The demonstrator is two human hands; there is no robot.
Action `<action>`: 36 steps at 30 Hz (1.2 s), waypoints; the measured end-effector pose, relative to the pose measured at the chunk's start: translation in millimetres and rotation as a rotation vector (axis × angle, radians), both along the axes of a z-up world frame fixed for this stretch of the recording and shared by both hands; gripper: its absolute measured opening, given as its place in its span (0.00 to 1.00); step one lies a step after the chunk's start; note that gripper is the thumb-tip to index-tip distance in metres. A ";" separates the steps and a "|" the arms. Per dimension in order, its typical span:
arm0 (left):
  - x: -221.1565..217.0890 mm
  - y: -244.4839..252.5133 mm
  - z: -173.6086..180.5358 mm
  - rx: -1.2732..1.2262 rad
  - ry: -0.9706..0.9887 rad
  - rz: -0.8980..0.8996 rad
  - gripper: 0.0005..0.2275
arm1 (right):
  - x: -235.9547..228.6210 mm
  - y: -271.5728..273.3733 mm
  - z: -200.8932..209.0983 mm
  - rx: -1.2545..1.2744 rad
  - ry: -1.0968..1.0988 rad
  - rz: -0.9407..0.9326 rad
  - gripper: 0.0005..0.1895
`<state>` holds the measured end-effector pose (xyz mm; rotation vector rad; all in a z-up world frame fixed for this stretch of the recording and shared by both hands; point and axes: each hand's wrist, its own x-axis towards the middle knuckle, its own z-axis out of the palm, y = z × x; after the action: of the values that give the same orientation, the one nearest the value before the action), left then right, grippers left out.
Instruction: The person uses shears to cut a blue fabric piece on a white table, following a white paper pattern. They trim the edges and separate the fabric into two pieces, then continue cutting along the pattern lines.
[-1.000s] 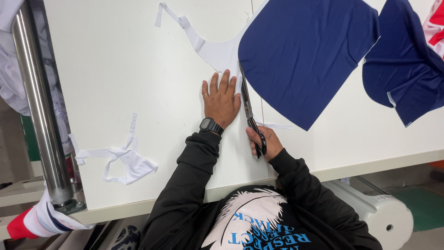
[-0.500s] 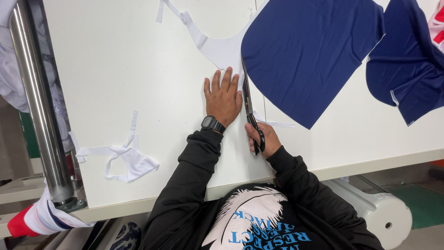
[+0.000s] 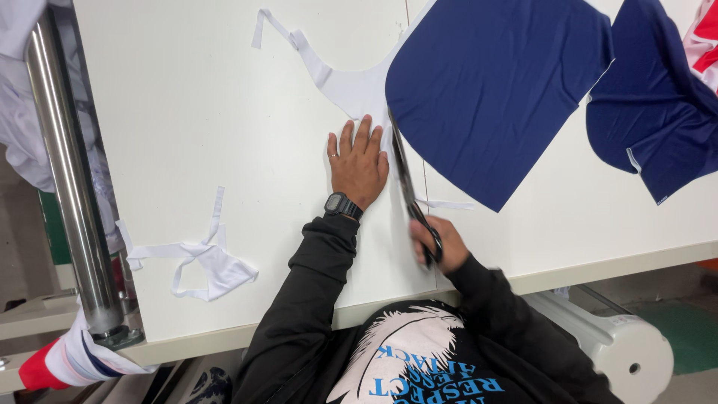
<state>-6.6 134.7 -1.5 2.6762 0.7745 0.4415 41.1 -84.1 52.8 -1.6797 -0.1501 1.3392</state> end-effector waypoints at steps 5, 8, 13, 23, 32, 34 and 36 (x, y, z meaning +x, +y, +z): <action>0.1 -0.3 -8.1 -0.008 -0.009 0.012 0.21 | 24.3 -72.3 20.9 -0.318 -1.198 0.354 0.26; 0.7 -0.3 -7.7 0.021 -0.003 -0.015 0.22 | 65.4 -78.8 10.8 -0.235 -1.609 0.289 0.30; 3.7 -11.6 13.8 0.070 0.031 -0.057 0.23 | 129.4 -76.6 -9.8 -0.212 -1.538 0.287 0.33; 18.1 -219.0 23.6 -0.056 0.151 0.012 0.25 | 255.0 -230.1 -33.6 -0.054 -1.550 0.464 0.35; 52.0 -360.7 47.4 -0.211 0.169 0.002 0.23 | 347.7 -299.8 -27.8 0.026 -1.586 0.593 0.33; 46.0 -373.7 46.3 -0.281 0.164 0.076 0.22 | 344.0 -306.7 -22.5 0.061 -1.542 0.564 0.34; 38.6 -377.8 52.7 -0.295 0.116 0.140 0.22 | 328.7 -314.1 -18.7 0.049 -1.403 0.545 0.32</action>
<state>32.0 -243.1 51.2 2.3983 0.9820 0.1871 369.8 -398.2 34.1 -2.3204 -1.4895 0.2201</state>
